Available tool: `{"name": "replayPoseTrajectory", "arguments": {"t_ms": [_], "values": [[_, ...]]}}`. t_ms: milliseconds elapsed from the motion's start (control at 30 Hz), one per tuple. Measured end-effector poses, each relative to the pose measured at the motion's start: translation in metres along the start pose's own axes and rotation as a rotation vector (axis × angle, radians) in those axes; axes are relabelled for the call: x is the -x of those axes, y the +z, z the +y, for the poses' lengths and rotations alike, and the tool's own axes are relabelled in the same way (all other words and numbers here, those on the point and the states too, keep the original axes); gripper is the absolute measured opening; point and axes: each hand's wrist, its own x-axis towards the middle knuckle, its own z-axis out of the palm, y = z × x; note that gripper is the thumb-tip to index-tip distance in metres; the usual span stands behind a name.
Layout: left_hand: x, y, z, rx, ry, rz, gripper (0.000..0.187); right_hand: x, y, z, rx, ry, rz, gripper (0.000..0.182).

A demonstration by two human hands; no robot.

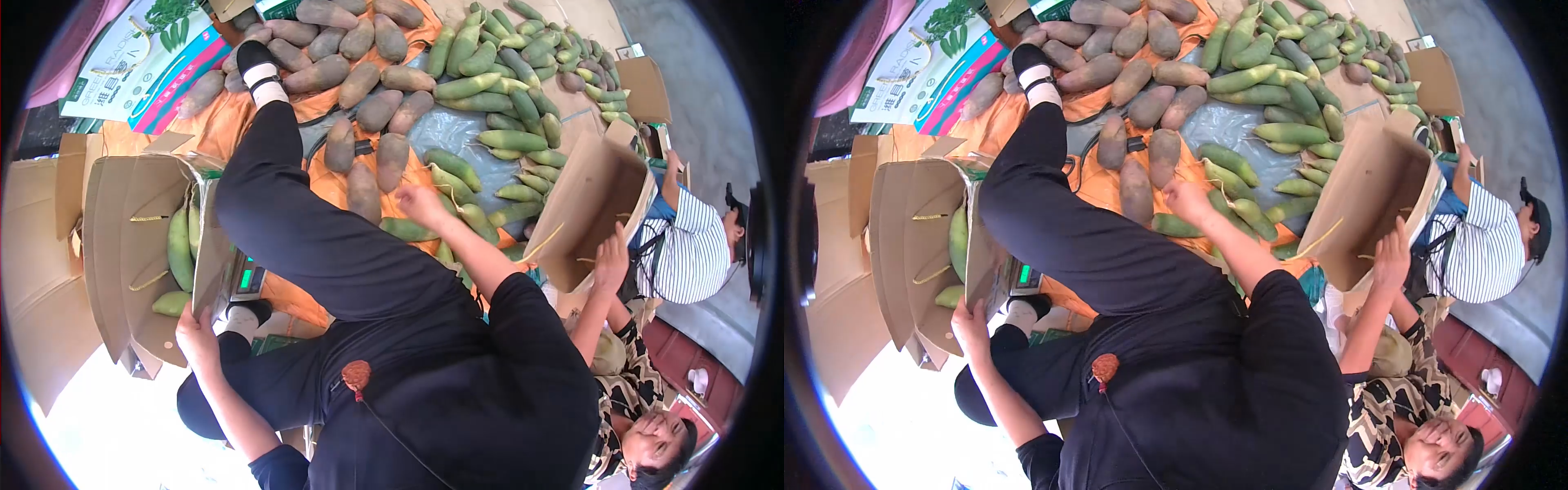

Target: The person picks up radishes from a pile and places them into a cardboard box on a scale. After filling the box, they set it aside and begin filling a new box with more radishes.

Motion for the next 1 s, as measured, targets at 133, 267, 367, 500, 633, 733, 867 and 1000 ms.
{"name": "replayPoseTrajectory", "arguments": {"t_ms": [133,267,367,500,633,733,867,1000], "values": [[0.000,0.002,-0.005,0.052,0.015,0.003,0.019,0.024,-0.002,-0.016,0.061,0.094,-0.139,0.026],[0.000,0.002,-0.006,0.036,0.021,0.004,0.019,0.033,-0.023,-0.006,0.220,0.075,0.150,0.051],[0.000,0.001,-0.003,0.011,0.012,0.013,0.020,0.040,-0.041,-0.006,0.287,0.128,0.298,0.066],[0.001,-0.001,0.002,-0.098,-0.026,0.005,0.025,0.050,-0.040,0.031,0.350,0.315,0.424,0.073],[0.002,0.000,-0.004,-0.116,-0.024,0.025,0.023,0.057,-0.038,0.068,0.385,0.376,0.182,0.038],[0.001,-0.003,0.000,-0.101,-0.014,0.017,0.022,0.060,-0.035,0.068,0.387,0.386,0.094,0.029],[0.001,0.001,-0.007,-0.077,-0.003,0.040,0.022,0.054,-0.032,0.107,0.208,0.351,0.094,0.037],[0.003,-0.003,-0.003,-0.070,-0.019,0.014,0.024,0.047,-0.037,0.135,-0.007,0.287,0.187,0.043]]}}
